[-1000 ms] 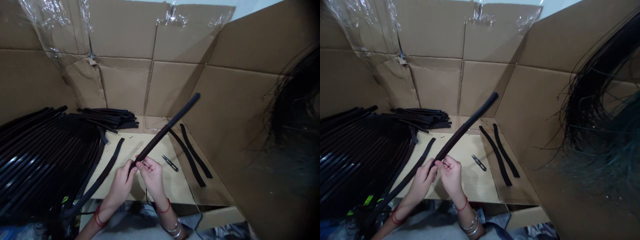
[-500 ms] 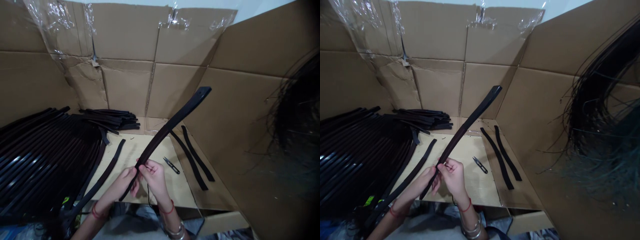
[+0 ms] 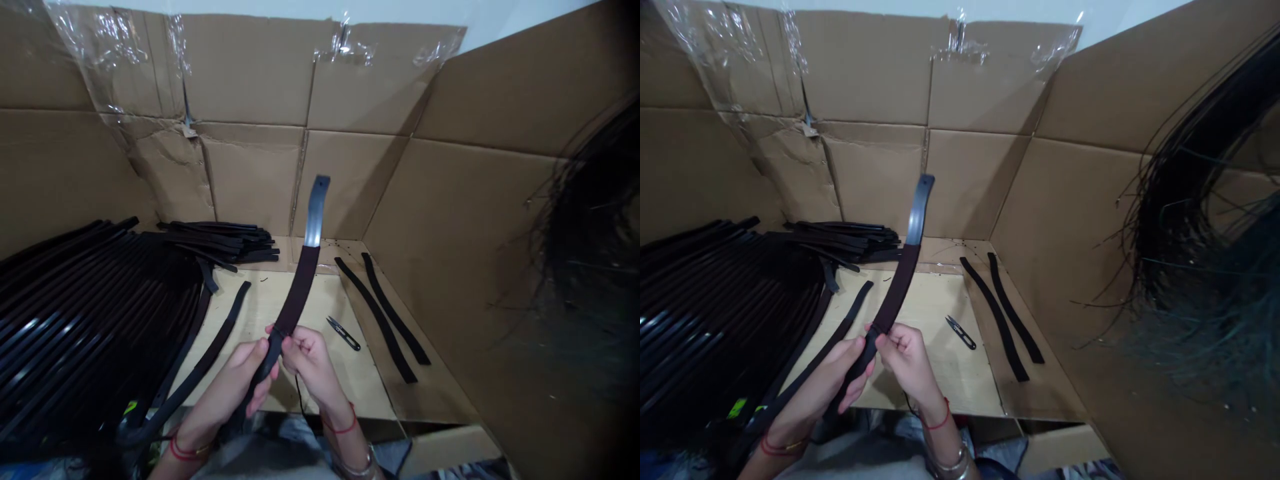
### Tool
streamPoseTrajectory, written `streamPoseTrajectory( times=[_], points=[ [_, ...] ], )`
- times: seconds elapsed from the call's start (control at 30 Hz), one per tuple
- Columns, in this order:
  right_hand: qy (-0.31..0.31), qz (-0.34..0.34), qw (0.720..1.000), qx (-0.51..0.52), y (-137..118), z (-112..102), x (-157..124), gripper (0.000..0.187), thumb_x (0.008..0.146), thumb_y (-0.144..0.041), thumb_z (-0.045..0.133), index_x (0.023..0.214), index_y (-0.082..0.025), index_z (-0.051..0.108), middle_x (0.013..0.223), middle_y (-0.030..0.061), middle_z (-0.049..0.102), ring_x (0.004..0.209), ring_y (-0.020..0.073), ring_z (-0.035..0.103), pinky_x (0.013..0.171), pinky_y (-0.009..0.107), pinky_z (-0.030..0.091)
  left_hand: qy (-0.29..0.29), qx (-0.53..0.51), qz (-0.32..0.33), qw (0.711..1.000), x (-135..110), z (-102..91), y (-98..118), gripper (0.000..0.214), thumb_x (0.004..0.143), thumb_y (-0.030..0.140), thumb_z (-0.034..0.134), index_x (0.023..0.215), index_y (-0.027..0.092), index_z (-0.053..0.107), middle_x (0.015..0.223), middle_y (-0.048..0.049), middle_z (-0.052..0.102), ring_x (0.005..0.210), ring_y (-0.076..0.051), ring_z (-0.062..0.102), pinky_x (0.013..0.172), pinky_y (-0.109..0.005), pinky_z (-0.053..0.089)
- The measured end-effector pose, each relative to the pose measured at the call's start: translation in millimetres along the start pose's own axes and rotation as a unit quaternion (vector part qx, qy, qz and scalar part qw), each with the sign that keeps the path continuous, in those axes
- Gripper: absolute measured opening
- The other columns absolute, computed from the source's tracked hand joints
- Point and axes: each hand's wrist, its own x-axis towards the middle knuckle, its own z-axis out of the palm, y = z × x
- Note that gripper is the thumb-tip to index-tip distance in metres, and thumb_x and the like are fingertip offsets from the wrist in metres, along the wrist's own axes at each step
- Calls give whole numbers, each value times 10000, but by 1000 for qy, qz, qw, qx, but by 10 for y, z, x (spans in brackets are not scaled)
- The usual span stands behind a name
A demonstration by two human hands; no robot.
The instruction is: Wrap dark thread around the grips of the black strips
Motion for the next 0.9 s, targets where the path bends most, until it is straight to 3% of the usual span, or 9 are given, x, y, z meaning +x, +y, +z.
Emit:
streamPoseTrajectory(
  times=[0.1,0.17,0.3,0.4,0.47,0.57,0.67,0.73,0.9],
  points=[
    [-19,17,999,21,24,1,-13,435,711,-509,776,848,-98,741,443,-33,495,374,58,331,372,185,202,-54,-16,-61,997,52,-29,-53,647,847,743,330,643,165,538,346,70,352,234,-80,288,273,-207,206],
    [-3,12,999,33,59,13,-18,439,739,-525,746,869,-106,740,466,-32,498,380,58,330,372,186,195,-23,-9,-34,999,80,-9,-70,641,829,749,369,639,162,541,365,54,385,273,-89,349,299,-206,251],
    [-11,15,999,49,67,-14,-42,441,731,-541,745,827,-110,744,465,-66,399,392,32,203,370,179,145,60,34,59,996,-29,40,8,383,823,494,642,1017,168,593,599,41,555,445,-77,478,395,-167,316],
    [-63,37,996,57,11,-50,-67,435,641,-493,828,836,-111,757,480,-57,426,390,29,210,367,181,141,-74,60,30,995,-134,13,88,373,700,428,770,882,159,585,530,73,490,342,-48,368,325,-170,230],
    [-57,33,997,50,-18,-46,-72,410,659,-462,824,880,-123,761,496,-43,468,395,39,253,372,182,169,-120,51,7,991,-133,-3,108,358,733,456,728,846,162,559,446,107,391,305,-38,294,319,-167,204],
    [5,4,1000,22,-29,-21,-62,394,726,-459,773,946,-132,760,521,-31,497,432,68,325,390,192,236,-76,45,25,996,-70,16,99,337,850,480,589,961,165,538,451,124,351,318,-41,273,351,-166,239],
    [28,-10,1000,3,-33,-27,-57,393,757,-465,746,947,-121,760,502,-49,441,436,65,283,390,199,224,62,108,111,986,-57,49,80,305,806,439,673,868,174,534,641,53,518,468,-55,429,441,-167,335],
    [19,-9,1000,0,-39,-37,-56,402,744,-473,756,926,-115,752,486,-59,429,415,52,254,382,197,204,96,121,137,978,-73,58,59,317,798,443,690,795,170,529,674,26,556,526,-69,473,472,-169,356],
    [56,-24,998,-11,-22,16,-16,346,780,-469,727,695,-142,656,478,-36,499,367,77,409,356,200,279,-32,15,54,998,57,48,5,600,777,762,465,790,166,525,472,34,510,361,-103,442,374,-215,344]
  ],
)
